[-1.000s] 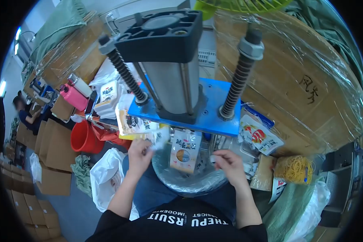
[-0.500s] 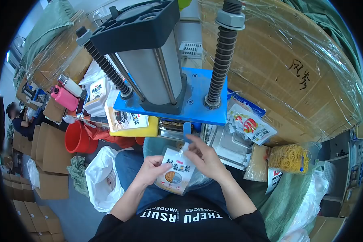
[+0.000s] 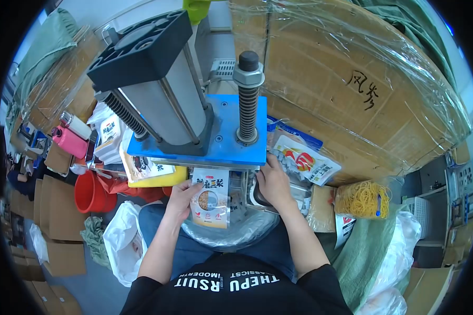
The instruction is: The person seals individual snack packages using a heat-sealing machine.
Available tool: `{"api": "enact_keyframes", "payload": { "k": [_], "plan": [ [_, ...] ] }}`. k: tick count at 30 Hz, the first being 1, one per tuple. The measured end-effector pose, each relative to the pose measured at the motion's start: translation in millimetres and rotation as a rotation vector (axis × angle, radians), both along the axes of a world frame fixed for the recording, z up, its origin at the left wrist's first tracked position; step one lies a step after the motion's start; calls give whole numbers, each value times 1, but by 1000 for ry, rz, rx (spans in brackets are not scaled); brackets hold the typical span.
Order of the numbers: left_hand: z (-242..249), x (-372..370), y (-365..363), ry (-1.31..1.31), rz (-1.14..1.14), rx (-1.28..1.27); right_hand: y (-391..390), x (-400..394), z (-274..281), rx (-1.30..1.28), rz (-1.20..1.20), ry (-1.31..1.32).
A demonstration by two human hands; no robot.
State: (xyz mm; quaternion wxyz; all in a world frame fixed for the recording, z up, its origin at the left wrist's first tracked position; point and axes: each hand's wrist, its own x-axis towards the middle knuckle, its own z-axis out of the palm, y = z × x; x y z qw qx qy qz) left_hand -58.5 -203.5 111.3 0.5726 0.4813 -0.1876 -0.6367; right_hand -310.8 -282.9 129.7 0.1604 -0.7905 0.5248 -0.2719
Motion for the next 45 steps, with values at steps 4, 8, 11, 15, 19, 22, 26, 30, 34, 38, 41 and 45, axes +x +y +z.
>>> {"api": "enact_keyframes", "payload": {
  "k": [4, 8, 11, 15, 19, 22, 26, 30, 34, 38, 41, 45],
  "plan": [
    [37, 30, 5, -1016, 8, -57, 8, -14, 15, -30, -77, -73],
    [22, 85, 17, -1760, 174, -441, 18, -23, 20, -61, -146, 183],
    [5, 77, 47, -1955, -28, -466, 5, -20, 3, -122, -177, 336],
    [1, 85, 48, -1811, 71, -519, 13, -22, 11, 41, -134, 293],
    [-1, 88, 34, -1789, 146, -576, 45, -27, 14, 8, -47, 131],
    [-6, 82, 29, -1804, 220, -553, 56, -34, 22, 25, -24, -80],
    [8, 85, 29, -1762, 127, -430, 56, -44, 25, 28, -118, -97],
    [14, 87, 21, -1800, 273, -585, 57, -41, 9, 39, -41, -13],
    [0, 90, 18, -1813, 217, -511, 59, -40, 9, 17, -59, -15],
    [10, 97, 3, -1740, 148, -443, 59, -36, 16, -41, -39, 8],
    [14, 96, 2, -1744, 131, -411, 54, -35, 9, -105, 23, 50],
    [26, 63, 29, -1274, 204, -359, 48, -33, 11, -77, 29, 83]
  ]
}}
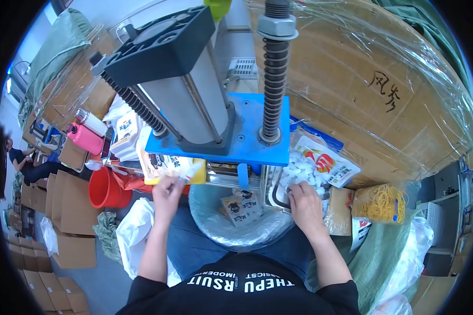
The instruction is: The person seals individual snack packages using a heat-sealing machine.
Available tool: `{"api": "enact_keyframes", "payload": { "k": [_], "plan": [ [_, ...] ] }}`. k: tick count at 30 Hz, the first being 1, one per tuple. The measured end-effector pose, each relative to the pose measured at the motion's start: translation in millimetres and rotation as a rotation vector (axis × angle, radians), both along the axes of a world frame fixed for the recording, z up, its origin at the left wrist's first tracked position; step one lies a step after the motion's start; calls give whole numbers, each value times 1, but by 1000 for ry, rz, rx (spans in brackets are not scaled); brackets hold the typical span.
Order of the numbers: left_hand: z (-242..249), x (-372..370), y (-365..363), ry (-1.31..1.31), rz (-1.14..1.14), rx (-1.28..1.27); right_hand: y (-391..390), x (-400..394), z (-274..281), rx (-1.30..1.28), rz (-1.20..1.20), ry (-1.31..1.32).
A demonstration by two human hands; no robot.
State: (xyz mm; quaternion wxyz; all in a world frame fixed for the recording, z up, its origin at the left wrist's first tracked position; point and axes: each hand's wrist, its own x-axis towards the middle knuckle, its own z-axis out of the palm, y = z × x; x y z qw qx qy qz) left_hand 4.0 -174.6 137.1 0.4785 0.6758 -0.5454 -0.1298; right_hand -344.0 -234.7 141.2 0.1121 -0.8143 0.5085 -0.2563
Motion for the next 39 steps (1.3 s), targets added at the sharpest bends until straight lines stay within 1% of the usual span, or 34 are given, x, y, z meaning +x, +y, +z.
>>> {"api": "enact_keyframes", "payload": {
  "k": [2, 3, 4, 5, 6, 8, 9, 10, 11, 12, 13, 14, 15, 16, 17, 18, 19, 21, 22, 23, 24, 25, 26, 27, 29, 31, 33, 34, 35, 37, 38, 39],
  "plan": [
    [11, -29, 19, 211, -63, 58, -2, -3, 0, 38, -29, -149],
    [12, -41, 24, 201, -125, 35, -2, -4, -3, 47, -52, -227],
    [13, -51, 29, 192, -187, 15, 0, -2, 0, 52, -46, -218],
    [19, -58, 32, 207, -210, 108, 4, 2, 4, 336, -61, -568],
    [20, -61, 32, 210, -210, 110, 7, 6, 9, 620, -81, -921],
    [23, -66, 32, 101, -290, 143, 12, 14, 16, 749, 131, -916],
    [26, -67, 31, 103, -300, 143, 15, 23, 27, 732, 189, -905],
    [30, -69, 30, 46, -326, 146, 13, 28, 44, 724, 179, -906],
    [32, -70, 30, -10, -352, 150, 9, 32, 64, 598, 308, -708],
    [33, -71, 29, -6, -360, 146, 6, 36, 75, 469, 433, -505],
    [34, -70, 29, 11, -414, 179, 4, 40, 76, 466, 427, -504],
    [35, -70, 28, 27, -462, 210, 3, 44, 75, 428, 482, -478],
    [36, -71, 29, 28, -459, 206, 1, 48, 74, 391, 543, -451],
    [36, -73, 31, 135, -498, 282, 3, 52, 71, 390, 552, -449],
    [35, -74, 34, 243, -532, 359, 8, 55, 66, 428, 486, -527],
    [23, -75, 40, 468, -515, 457, 14, 58, 60, 469, 421, -605],
    [18, -80, 44, 469, -501, 457, 20, 61, 49, 476, 434, -605],
    [11, -86, 48, 881, -478, 563, 29, 65, 29, 678, 240, -816],
    [4, -83, 47, 865, -496, 597, 28, 65, 29, 679, 244, -818],
    [-1, -82, 43, 863, -494, 596, 26, 62, 29, 657, 187, -832],
    [-6, -84, 36, 962, -432, 525, 23, 58, 29, 635, 132, -845],
    [-8, -83, 29, 1061, -368, 448, 19, 51, 27, 598, 106, -801],
    [-7, -78, 19, 1101, -322, 483, 15, 41, 28, 620, 110, -760],
    [-8, -75, 9, 1101, -319, 473, 12, 33, 28, 640, 115, -720],
    [-15, -74, -12, 1219, -222, 412, 11, 19, 31, 617, 117, -698],
    [-22, -73, -24, 1244, -194, 407, 11, 3, 35, 635, 79, -666],
    [-29, -71, -31, 1270, -211, 389, 10, -11, 24, 505, 8, -650],
    [-28, -72, -31, 1272, -198, 392, 6, -17, 20, 334, -30, -466],
    [-27, -74, -30, 1266, -191, 395, 6, -16, 13, 339, -28, -473],
    [-25, -75, -29, 1295, -212, 350, 4, -9, 7, 158, -152, -92],
    [-24, -72, -29, 1291, -208, 347, 5, -3, 9, 85, -125, -89],
    [-24, -67, -31, 1122, -223, 408, 1, -3, 6, 85, -115, -92]
  ]
}}
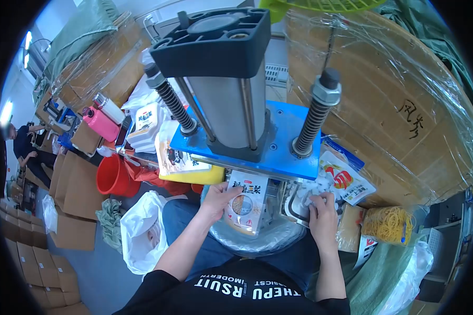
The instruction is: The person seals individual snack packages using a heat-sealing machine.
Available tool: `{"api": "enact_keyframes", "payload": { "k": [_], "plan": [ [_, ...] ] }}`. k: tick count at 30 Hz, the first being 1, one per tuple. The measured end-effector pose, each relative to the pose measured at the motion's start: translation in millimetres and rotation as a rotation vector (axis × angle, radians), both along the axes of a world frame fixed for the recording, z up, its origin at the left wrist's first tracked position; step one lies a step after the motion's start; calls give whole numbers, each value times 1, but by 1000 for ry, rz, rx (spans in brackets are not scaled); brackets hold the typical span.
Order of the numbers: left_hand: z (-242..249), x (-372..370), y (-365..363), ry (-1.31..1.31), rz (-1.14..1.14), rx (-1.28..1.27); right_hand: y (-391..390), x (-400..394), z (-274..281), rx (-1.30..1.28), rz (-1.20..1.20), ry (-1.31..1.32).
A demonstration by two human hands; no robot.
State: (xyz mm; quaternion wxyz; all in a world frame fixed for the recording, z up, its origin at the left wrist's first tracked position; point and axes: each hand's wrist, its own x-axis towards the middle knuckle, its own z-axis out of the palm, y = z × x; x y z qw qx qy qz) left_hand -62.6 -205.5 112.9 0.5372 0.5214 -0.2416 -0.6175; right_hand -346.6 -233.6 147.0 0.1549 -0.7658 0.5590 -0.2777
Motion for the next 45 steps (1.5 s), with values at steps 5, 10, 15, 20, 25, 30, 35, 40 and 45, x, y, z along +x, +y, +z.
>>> {"api": "enact_keyframes", "payload": {
  "k": [5, 10, 15, 20, 25, 30, 35, 40, 45],
  "plan": [
    [30, 62, 8, -1343, 303, -393, -2, -2, 1, 63, 77, -32],
    [2, 94, 49, -1803, -23, -508, -2, -10, -5, 16, 36, -104],
    [7, 107, 31, -1607, 114, -532, -6, -3, -7, 341, -186, -644],
    [30, 63, 38, -1470, 213, -482, 18, 14, 14, 640, 198, -831],
    [58, 5, 51, -1345, -22, -644, 4, 53, 58, 262, 528, -363],
    [66, 0, 57, -1002, -473, -355, -1, 66, 69, 138, 747, -200],
    [31, -10, 74, -316, -461, -14, 12, 66, 53, 377, 477, -430],
    [35, -14, 64, -699, -496, -149, -3, 48, 69, 374, 460, -381],
    [29, -17, 64, -468, -545, -121, 1, 52, 66, 428, 611, -285]
  ]
}}
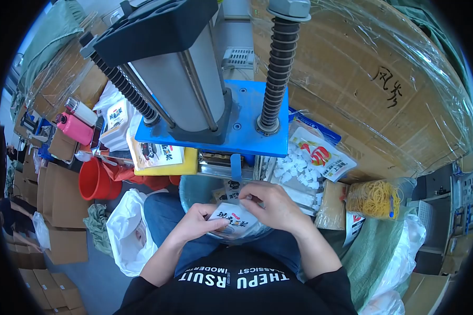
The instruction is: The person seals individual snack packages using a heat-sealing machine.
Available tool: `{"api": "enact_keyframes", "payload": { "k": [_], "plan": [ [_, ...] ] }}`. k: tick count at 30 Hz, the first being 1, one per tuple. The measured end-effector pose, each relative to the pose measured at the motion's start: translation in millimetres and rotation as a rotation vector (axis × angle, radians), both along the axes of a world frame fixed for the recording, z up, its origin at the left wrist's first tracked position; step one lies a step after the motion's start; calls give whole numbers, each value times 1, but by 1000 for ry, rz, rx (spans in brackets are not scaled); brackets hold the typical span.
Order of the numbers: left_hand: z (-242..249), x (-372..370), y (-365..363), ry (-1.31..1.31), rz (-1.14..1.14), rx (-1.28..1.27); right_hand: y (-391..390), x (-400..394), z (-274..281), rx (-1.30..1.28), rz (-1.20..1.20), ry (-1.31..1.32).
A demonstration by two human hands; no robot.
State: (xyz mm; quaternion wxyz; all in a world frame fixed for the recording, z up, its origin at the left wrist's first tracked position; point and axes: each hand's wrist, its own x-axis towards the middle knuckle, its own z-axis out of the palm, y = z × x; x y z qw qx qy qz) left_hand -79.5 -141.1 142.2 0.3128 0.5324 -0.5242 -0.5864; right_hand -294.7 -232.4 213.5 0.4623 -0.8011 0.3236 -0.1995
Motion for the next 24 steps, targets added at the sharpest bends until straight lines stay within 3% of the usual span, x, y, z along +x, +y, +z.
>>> {"api": "enact_keyframes", "payload": {
  "k": [1, 3, 8, 14, 16, 17, 19, 21, 23, 24],
  "plan": [
    [-5, -1, 3, 205, 73, 75, 5, 2, -9, 0, 6, 1],
    [-1, -4, 3, 246, 104, 118, 15, 7, -29, 90, -182, -144],
    [-18, 1, -16, 435, 296, 153, 9, -3, -35, 119, -370, -89],
    [-21, 9, -64, 586, 555, 291, 1, -45, -33, 93, -391, -96],
    [-26, 9, -66, 592, 552, 271, 3, -45, -28, -155, -486, 43],
    [-27, 8, -66, 596, 556, 258, 2, -44, -35, -152, -490, 40],
    [-27, 11, -64, 588, 566, 245, -1, -39, -61, -428, -454, 294],
    [-26, 17, -64, 518, 473, 202, -7, -39, -71, -423, -461, 260],
    [-7, 41, -62, 12, 358, 31, -10, -41, -74, -352, -454, 254],
    [10, 50, -58, -248, 466, -114, -10, -41, -69, -347, -465, 213]
  ]
}}
